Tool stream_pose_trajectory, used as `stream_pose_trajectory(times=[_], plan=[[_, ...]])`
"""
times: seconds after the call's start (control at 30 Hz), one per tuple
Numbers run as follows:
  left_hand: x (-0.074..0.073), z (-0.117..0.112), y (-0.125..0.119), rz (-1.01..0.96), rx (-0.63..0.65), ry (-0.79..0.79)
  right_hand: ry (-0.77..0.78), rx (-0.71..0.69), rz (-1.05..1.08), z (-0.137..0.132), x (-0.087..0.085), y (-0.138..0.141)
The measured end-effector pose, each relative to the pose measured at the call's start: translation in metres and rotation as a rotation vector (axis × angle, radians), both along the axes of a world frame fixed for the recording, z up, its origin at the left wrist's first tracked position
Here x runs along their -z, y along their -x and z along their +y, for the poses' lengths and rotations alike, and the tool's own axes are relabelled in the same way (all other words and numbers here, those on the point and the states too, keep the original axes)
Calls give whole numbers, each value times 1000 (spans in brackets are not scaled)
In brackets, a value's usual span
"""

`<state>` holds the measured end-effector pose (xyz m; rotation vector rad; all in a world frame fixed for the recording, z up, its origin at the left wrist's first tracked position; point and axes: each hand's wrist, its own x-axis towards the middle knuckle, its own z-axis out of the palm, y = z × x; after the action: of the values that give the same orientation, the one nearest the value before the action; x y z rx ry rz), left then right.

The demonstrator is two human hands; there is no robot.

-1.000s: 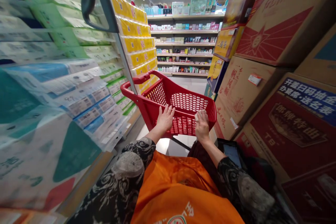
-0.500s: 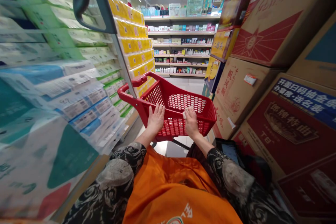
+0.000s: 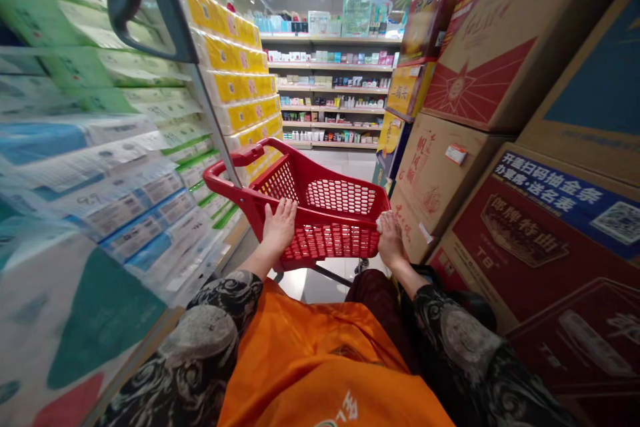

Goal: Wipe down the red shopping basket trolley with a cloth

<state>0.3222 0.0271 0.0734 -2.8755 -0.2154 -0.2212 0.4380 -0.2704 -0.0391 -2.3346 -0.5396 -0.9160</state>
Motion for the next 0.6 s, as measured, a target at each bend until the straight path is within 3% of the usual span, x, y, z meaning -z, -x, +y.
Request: stream_pose_trajectory(times=[0.1,0.23,0.33,0.5,0.6], plan=[[-3,2,-1,20,-39,5,-40,4,-3,40,-5,1],[-11,3,0,86,-77,-3,-36,-149,-10,81,-13,3],[-16,4,4,108,-85,-1,-23,-200,55,74,-16,-2],[-17,11,11,115,-8,27,9,-149,116,32,-22,-20],[-16,13,12,110,26,54,41,-197,103,43,-31,-21]])
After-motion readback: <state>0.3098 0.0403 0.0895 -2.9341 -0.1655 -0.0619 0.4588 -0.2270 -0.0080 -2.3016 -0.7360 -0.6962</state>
